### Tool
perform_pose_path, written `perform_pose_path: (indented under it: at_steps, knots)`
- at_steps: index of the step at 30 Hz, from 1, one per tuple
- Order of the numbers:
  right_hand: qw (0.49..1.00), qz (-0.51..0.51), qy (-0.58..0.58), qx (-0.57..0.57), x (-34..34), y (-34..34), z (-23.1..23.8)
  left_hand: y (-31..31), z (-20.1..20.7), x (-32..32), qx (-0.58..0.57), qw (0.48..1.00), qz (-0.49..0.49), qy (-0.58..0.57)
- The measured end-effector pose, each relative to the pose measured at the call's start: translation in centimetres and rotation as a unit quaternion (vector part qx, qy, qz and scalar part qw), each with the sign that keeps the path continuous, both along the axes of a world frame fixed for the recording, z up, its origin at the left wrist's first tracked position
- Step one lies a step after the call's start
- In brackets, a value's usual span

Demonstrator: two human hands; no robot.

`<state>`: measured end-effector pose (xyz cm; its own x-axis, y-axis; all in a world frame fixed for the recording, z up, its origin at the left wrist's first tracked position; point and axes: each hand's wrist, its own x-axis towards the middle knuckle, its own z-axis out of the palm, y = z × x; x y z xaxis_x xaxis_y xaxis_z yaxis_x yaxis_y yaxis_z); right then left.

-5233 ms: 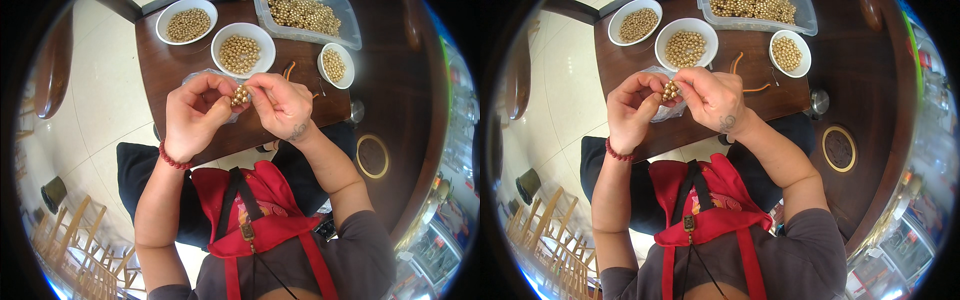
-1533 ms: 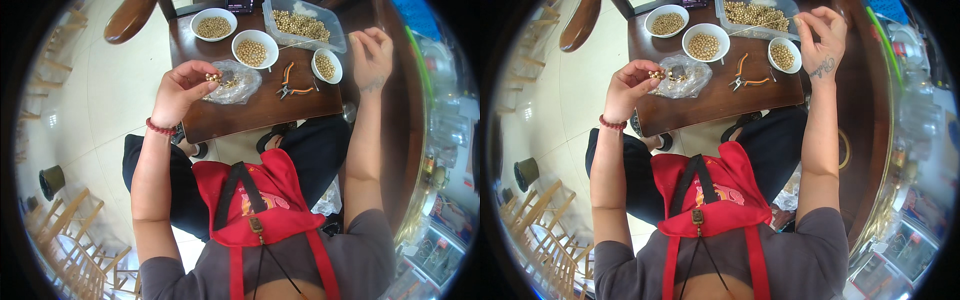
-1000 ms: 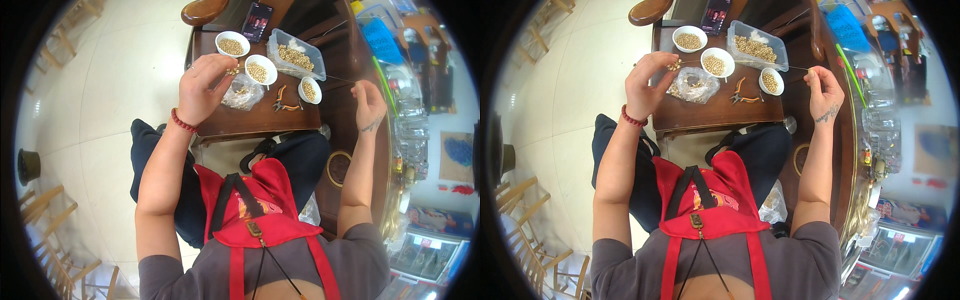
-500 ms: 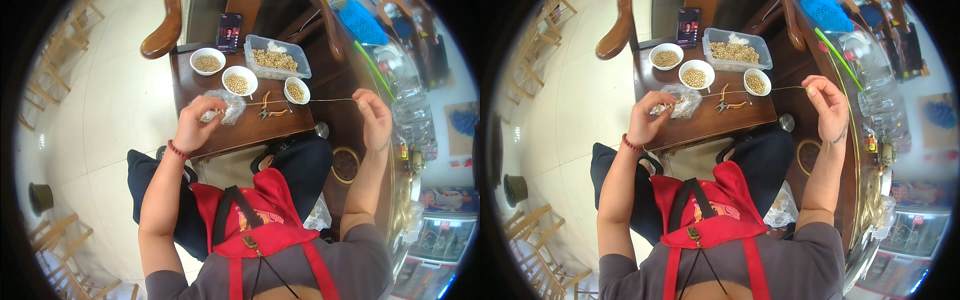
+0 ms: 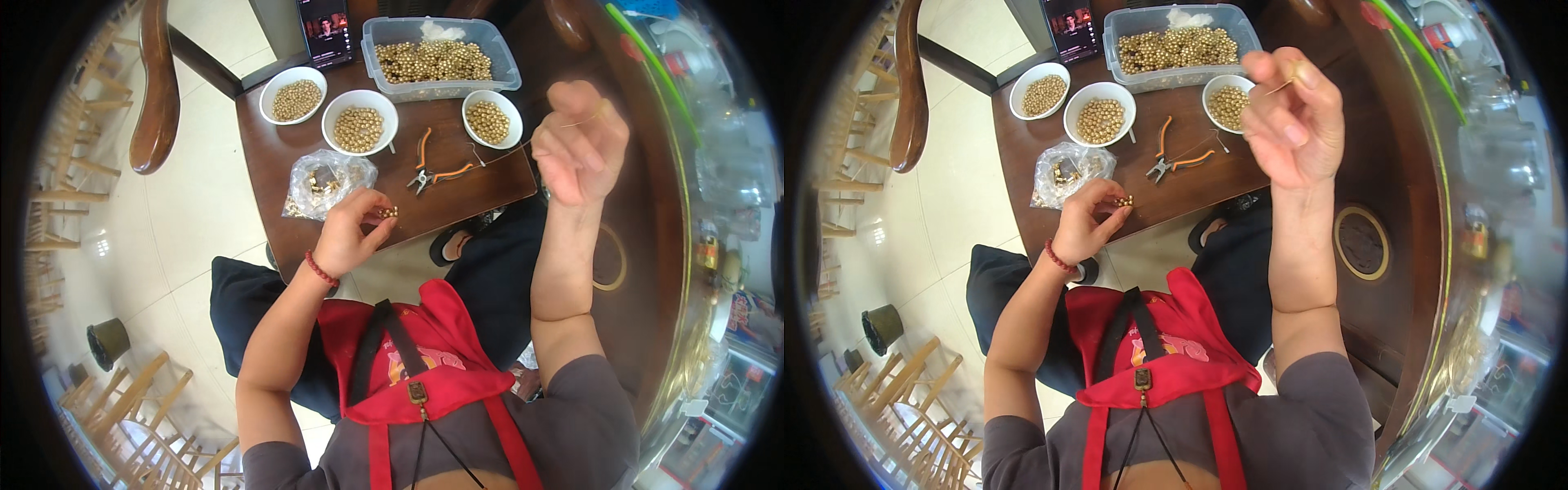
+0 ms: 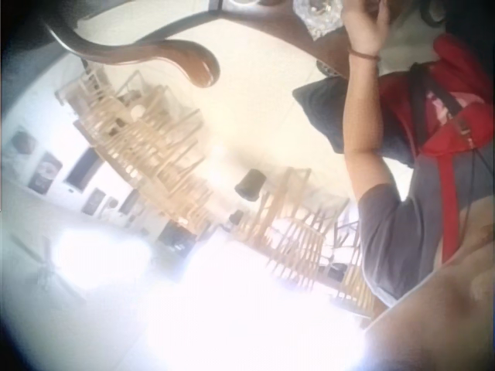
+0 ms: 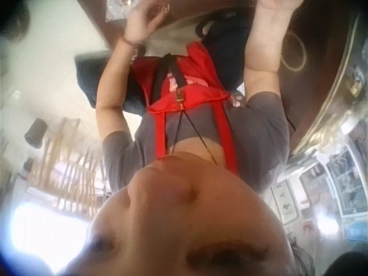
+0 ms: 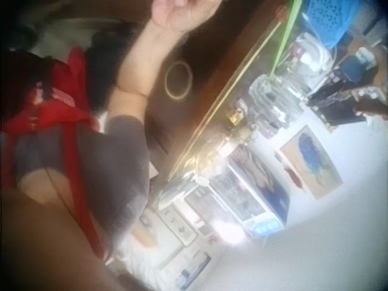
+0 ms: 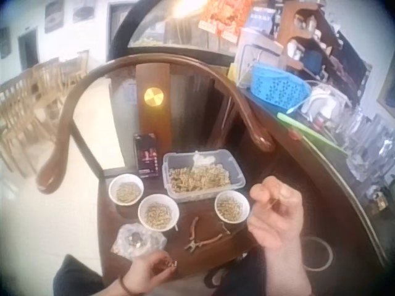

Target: The person strings gold-colored beads together using a thin wire to form a cluster. They pick beads from several small bowls and a larger container on a wooden table, occasionally moving a pair of pliers to manage the structure.

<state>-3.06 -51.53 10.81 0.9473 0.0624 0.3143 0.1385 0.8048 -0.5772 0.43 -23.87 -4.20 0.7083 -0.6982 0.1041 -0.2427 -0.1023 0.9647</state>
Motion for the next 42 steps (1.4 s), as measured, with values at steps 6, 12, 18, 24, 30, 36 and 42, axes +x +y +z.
perform_pose_path:
  at_steps: [6, 12, 18, 24, 30, 36, 42]
  knots:
    - [0.982, -0.122, 0.141, -0.035, 1.4, 2.3, -2.4, -0.8, 0.5, 1.2, 0.113, 0.991, 0.045, -0.06]
    - [0.976, -0.107, 0.15, -0.117, 3.5, 2.6, -4.2, 0.3, 5.9, 7.4, 0.046, 0.98, 0.191, -0.028]
    - [0.972, -0.066, 0.176, -0.139, 5.0, 4.8, -5.7, 0.8, 1.6, 20.5, 0.315, 0.908, 0.127, -0.245]
    - [0.959, -0.091, 0.171, -0.208, 5.3, 5.0, -7.0, -0.3, -0.6, 22.5, 0.358, 0.883, 0.085, -0.293]
    - [0.95, -0.089, 0.168, -0.248, 6.2, 6.5, -8.3, 0.3, 0.0, 22.5, 0.272, 0.932, 0.174, -0.166]
    - [0.929, -0.117, 0.15, -0.318, 6.8, 7.8, -9.2, 2.8, 1.6, 22.1, 0.005, 0.957, 0.172, 0.235]
    - [0.875, -0.194, 0.112, -0.429, 7.4, 9.1, -10.1, 1.1, 4.3, 14.5, -0.238, 0.867, 0.067, 0.433]
